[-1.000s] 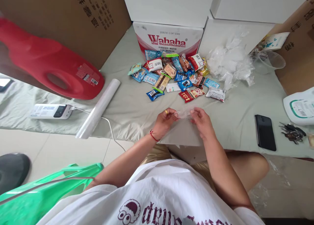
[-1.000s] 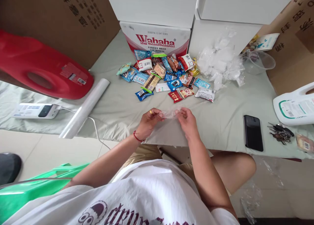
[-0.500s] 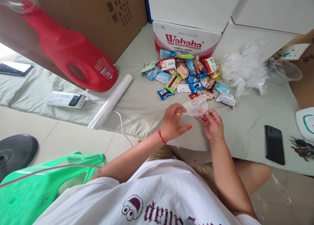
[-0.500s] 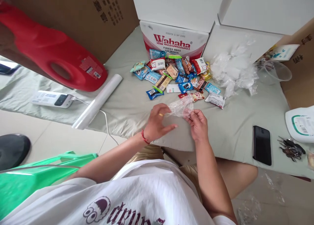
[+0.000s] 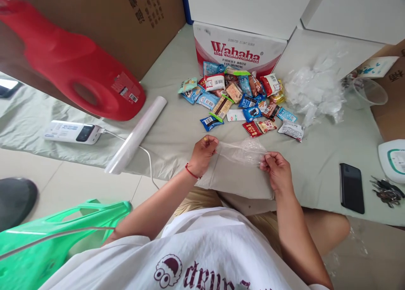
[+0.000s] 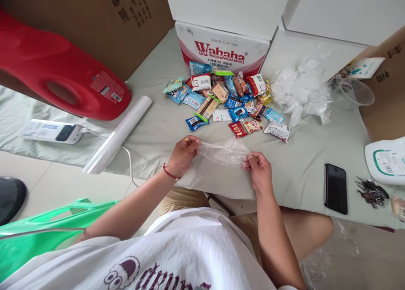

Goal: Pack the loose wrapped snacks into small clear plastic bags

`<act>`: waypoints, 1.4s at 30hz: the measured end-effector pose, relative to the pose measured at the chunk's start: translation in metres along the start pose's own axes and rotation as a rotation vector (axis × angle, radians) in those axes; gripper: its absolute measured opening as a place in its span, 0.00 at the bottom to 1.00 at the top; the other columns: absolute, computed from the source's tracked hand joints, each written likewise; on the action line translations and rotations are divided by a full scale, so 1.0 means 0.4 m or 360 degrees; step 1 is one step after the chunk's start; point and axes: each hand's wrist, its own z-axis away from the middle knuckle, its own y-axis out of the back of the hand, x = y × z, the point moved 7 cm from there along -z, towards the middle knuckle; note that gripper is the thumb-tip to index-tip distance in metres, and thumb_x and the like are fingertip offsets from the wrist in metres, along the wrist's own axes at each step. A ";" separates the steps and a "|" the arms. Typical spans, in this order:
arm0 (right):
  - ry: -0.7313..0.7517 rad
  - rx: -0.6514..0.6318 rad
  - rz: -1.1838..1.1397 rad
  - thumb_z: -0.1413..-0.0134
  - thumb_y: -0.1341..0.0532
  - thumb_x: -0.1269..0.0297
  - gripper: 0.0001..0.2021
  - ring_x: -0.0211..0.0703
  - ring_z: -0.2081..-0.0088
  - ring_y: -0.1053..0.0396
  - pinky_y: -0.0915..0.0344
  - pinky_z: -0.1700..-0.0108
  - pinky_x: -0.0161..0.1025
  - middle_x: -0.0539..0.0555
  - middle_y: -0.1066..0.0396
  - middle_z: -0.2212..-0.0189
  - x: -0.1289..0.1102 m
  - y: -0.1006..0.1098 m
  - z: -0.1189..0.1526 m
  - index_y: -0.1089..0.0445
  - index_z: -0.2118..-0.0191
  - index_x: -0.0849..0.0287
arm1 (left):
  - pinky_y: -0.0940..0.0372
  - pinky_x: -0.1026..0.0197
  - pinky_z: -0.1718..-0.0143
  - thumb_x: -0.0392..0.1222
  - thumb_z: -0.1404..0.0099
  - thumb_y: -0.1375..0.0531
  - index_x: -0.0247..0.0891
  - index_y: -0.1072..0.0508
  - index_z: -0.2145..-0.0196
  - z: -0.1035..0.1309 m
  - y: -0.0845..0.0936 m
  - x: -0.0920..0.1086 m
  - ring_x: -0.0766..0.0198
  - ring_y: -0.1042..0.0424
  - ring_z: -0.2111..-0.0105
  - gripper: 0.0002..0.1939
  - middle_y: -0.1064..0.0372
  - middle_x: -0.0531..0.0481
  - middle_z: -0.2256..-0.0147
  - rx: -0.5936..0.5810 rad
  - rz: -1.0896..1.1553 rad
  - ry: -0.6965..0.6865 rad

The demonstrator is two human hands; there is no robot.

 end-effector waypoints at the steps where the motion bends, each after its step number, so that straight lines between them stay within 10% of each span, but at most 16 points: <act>1: -0.0008 -0.0032 0.0053 0.56 0.26 0.44 0.22 0.36 0.73 0.32 0.30 0.71 0.36 0.49 0.27 0.72 -0.002 0.002 0.007 0.28 0.66 0.56 | 0.40 0.65 0.70 0.49 0.42 0.34 0.39 0.29 0.68 0.004 0.005 0.003 0.69 0.39 0.73 0.13 0.37 0.56 0.72 0.0007 0.0000 -0.0010; 7: -0.0088 -0.0343 0.0342 0.48 0.34 0.35 0.29 0.49 0.54 0.26 0.25 0.60 0.42 0.58 0.23 0.54 -0.024 -0.022 0.003 0.26 0.50 0.52 | 0.34 0.60 0.58 0.49 0.35 0.36 0.41 0.24 0.66 0.048 -0.003 0.065 0.62 0.31 0.62 0.09 0.31 0.48 0.63 -0.0211 -0.0383 -0.0566; 12: -0.0005 -0.0426 0.0507 0.52 0.31 0.39 0.24 0.40 0.71 0.35 0.36 0.68 0.37 0.51 0.27 0.70 -0.029 -0.088 -0.059 0.25 0.60 0.57 | 0.34 0.51 0.45 0.52 0.31 0.39 0.41 0.22 0.70 0.075 -0.035 0.066 0.55 0.27 0.51 0.15 0.26 0.43 0.56 -0.0562 -0.0589 -0.0616; 17: 0.0166 -0.0511 0.0477 0.49 0.32 0.44 0.19 0.37 0.73 0.40 0.42 0.68 0.36 0.47 0.32 0.74 -0.065 -0.139 -0.064 0.25 0.65 0.57 | 0.36 0.47 0.42 0.55 0.29 0.42 0.40 0.24 0.56 0.055 -0.030 0.132 0.51 0.29 0.47 0.17 0.27 0.40 0.52 -0.0004 -0.1034 -0.0793; 22: 0.0150 -0.0597 0.0436 0.54 0.28 0.44 0.21 0.37 0.70 0.37 0.39 0.66 0.35 0.48 0.28 0.70 -0.086 -0.151 -0.047 0.23 0.63 0.57 | 0.34 0.53 0.53 0.49 0.33 0.37 0.40 0.24 0.56 0.012 -0.147 0.116 0.52 0.25 0.56 0.12 0.24 0.44 0.60 -0.0369 -0.1587 -0.0649; 26: -0.0073 -0.0536 0.0274 0.54 0.32 0.33 0.30 0.39 0.72 0.35 0.38 0.70 0.35 0.52 0.26 0.71 -0.072 -0.113 -0.052 0.22 0.60 0.56 | 0.41 0.60 0.65 0.44 0.26 0.46 0.42 0.25 0.62 -0.001 -0.151 0.104 0.58 0.29 0.72 0.11 0.29 0.51 0.74 -0.0359 -0.1397 -0.0602; 31: -0.0194 -0.0372 0.0228 0.54 0.46 0.19 0.42 0.46 0.62 0.28 0.32 0.65 0.38 0.58 0.21 0.62 -0.089 -0.068 -0.074 0.20 0.61 0.56 | 0.42 0.61 0.65 0.47 0.27 0.45 0.43 0.25 0.63 0.030 -0.160 0.094 0.59 0.28 0.68 0.11 0.27 0.49 0.70 -0.0518 -0.1317 -0.0796; 38: 0.0051 -0.0713 0.0585 0.60 0.28 0.35 0.26 0.38 0.72 0.37 0.42 0.69 0.36 0.48 0.30 0.75 -0.157 -0.152 -0.076 0.23 0.70 0.57 | 0.40 0.62 0.64 0.47 0.29 0.41 0.45 0.24 0.62 0.050 -0.193 0.097 0.60 0.28 0.68 0.07 0.27 0.49 0.69 -0.0647 -0.1261 -0.0791; 42: 0.0056 -0.0461 0.0395 0.59 0.27 0.40 0.23 0.35 0.75 0.41 0.45 0.72 0.35 0.46 0.33 0.77 -0.146 -0.112 -0.106 0.26 0.72 0.56 | 0.38 0.61 0.60 0.46 0.28 0.44 0.43 0.25 0.60 0.031 -0.143 0.129 0.59 0.27 0.65 0.09 0.24 0.49 0.64 -0.0425 -0.1116 -0.0811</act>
